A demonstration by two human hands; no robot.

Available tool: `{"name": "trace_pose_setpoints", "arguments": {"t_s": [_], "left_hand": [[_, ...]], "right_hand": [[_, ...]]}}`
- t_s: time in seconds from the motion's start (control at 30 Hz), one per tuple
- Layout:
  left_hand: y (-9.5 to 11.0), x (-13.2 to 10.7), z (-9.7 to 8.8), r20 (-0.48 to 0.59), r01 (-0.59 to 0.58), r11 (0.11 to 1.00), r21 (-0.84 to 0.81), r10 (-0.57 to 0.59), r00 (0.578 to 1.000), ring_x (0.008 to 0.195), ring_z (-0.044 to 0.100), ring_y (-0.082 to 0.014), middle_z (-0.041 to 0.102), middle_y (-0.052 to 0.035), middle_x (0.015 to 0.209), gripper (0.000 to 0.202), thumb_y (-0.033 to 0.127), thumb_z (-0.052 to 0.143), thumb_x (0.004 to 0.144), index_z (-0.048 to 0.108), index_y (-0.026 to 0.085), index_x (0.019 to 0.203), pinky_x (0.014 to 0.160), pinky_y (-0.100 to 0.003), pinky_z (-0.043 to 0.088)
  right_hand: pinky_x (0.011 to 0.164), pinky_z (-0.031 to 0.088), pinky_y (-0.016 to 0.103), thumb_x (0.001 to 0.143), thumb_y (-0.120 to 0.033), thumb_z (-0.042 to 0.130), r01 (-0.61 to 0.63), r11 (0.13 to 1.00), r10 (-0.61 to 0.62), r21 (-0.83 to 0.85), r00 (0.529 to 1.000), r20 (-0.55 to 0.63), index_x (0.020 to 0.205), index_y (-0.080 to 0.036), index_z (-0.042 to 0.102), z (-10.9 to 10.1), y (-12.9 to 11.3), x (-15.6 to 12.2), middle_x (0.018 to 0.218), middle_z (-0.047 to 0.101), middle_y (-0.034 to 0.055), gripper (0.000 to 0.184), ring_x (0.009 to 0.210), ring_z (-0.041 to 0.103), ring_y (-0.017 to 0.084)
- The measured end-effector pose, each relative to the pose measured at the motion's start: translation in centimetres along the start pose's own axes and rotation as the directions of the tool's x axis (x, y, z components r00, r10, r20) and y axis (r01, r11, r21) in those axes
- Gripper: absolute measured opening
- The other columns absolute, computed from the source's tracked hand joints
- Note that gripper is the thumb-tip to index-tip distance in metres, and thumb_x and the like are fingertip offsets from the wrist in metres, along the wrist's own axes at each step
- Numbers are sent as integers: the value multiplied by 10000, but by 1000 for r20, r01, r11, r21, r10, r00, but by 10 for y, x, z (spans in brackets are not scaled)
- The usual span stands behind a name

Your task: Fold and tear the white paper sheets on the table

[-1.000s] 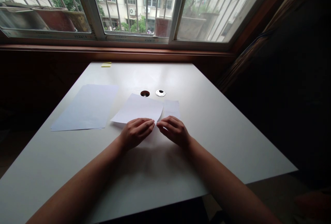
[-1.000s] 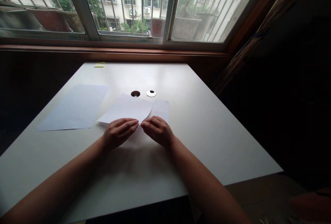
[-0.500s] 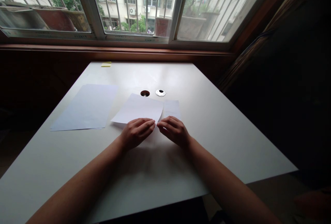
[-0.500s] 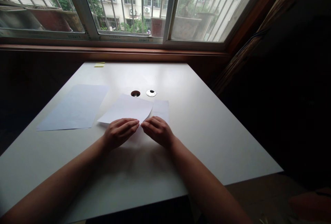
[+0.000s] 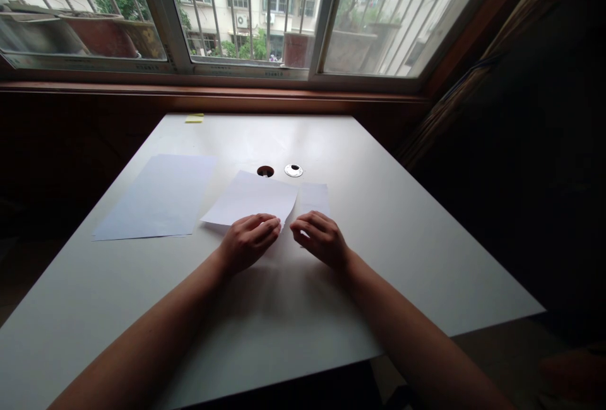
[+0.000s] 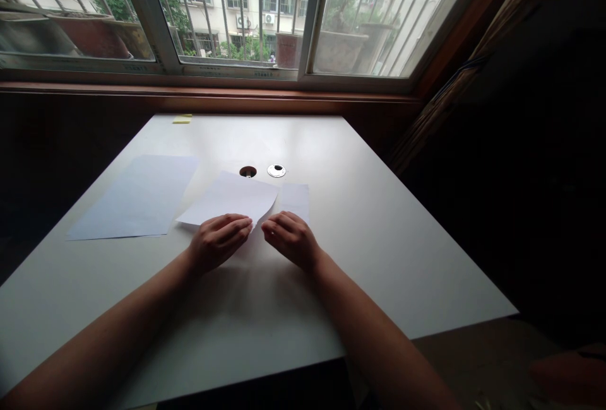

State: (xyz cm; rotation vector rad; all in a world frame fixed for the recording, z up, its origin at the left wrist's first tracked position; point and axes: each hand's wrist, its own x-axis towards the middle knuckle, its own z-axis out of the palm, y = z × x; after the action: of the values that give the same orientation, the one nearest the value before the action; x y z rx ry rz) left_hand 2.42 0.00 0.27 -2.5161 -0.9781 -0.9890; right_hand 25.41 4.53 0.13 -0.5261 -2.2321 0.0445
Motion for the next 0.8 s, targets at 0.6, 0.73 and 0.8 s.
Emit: {"name": "trace_pose_setpoints", "arguments": {"t_s": [0.6,0.73,0.8], "left_hand": [[-31,-12,6,346,219,972,82,-234,909,1344,466,-288,573,-101,1382,408,372,469,992,576,193,1342,1117,-478,422],[-33,-14,9,339,230,968,102,-251,907,1339,475,-289,562,-102,1399,424,353,479,982,561,195,1367,1117,-485,412],[-32,-14,10,327,235,966,107,-258,909,1331,482,-290,563,-101,1400,422,348,491,976,563,201,1365,1105,-481,421]], "right_hand": [[718,510,344,944,-339,577,-596,802,581,18,775,-248,821,-207,683,-13,40,-12,703,630,18,210,684,585,183],[779,516,371,942,-212,569,-373,928,374,19,926,-49,958,-227,703,-10,33,-11,796,662,36,136,786,586,203],[806,528,378,928,-158,566,-255,967,252,31,965,68,1117,-249,687,-6,27,-9,924,674,53,243,869,583,211]]}}
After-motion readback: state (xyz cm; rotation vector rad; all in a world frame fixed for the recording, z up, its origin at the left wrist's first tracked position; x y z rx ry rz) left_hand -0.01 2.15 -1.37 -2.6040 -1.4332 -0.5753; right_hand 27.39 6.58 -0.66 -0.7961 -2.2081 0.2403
